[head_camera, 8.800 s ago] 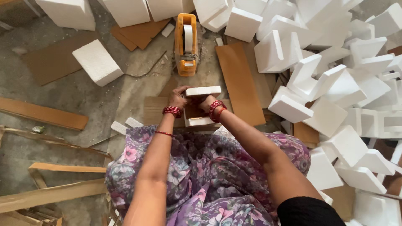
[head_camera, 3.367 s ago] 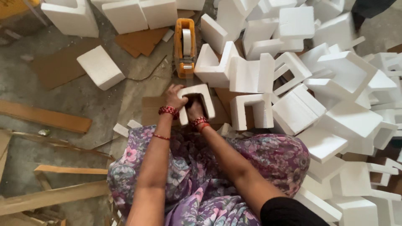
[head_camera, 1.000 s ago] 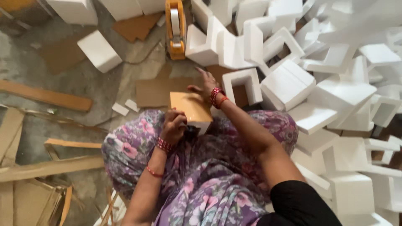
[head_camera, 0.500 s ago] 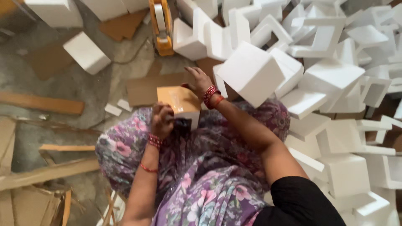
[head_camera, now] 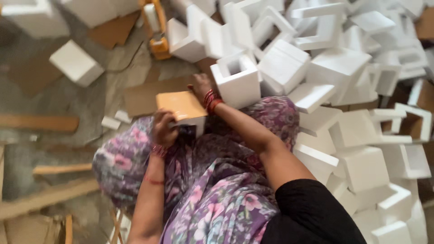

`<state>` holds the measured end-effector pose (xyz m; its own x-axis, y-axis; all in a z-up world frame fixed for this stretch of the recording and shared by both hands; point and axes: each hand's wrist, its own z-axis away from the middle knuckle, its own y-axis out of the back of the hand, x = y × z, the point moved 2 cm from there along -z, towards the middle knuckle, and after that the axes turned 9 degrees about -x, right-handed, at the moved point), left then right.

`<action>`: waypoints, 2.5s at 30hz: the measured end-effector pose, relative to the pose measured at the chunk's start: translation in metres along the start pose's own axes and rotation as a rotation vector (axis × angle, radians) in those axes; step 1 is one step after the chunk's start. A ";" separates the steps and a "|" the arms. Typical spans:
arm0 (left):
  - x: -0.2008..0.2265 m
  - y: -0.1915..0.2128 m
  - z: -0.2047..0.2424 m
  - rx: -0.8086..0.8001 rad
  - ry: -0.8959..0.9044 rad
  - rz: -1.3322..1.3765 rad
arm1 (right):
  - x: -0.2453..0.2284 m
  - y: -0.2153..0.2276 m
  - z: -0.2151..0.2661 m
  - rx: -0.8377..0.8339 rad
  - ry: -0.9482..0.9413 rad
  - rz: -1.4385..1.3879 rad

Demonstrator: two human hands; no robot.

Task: The person assembles protective packaging by placing white foam pieces into a cardboard box and securing them with tape. The person repeats this process with multiple foam pieces and cardboard sheets.

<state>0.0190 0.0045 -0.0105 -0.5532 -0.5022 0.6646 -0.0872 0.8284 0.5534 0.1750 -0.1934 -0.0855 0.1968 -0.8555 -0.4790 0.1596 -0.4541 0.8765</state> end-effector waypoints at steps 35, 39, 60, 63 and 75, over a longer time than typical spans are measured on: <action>0.017 -0.149 -0.116 -0.713 0.256 -0.412 | 0.112 0.286 0.141 0.079 -0.061 -0.357; 0.056 -0.120 -0.109 -0.499 -0.112 -0.478 | 0.089 0.235 0.072 -0.214 -0.095 -0.146; -0.213 0.083 -0.081 0.045 0.790 -0.065 | 0.015 -0.009 -0.076 -0.373 -0.252 -0.263; -0.285 0.025 -0.028 -0.144 1.078 -0.226 | 0.092 0.020 -0.074 -0.146 -0.194 0.022; -0.340 -0.031 0.012 -0.443 1.442 -0.175 | 0.120 0.062 -0.057 -0.032 -0.247 0.129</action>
<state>0.2000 0.1529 -0.2595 0.7188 -0.6067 0.3395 0.3297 0.7274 0.6019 0.2636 -0.3103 -0.0919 -0.0234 -0.9422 -0.3343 0.1794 -0.3329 0.9257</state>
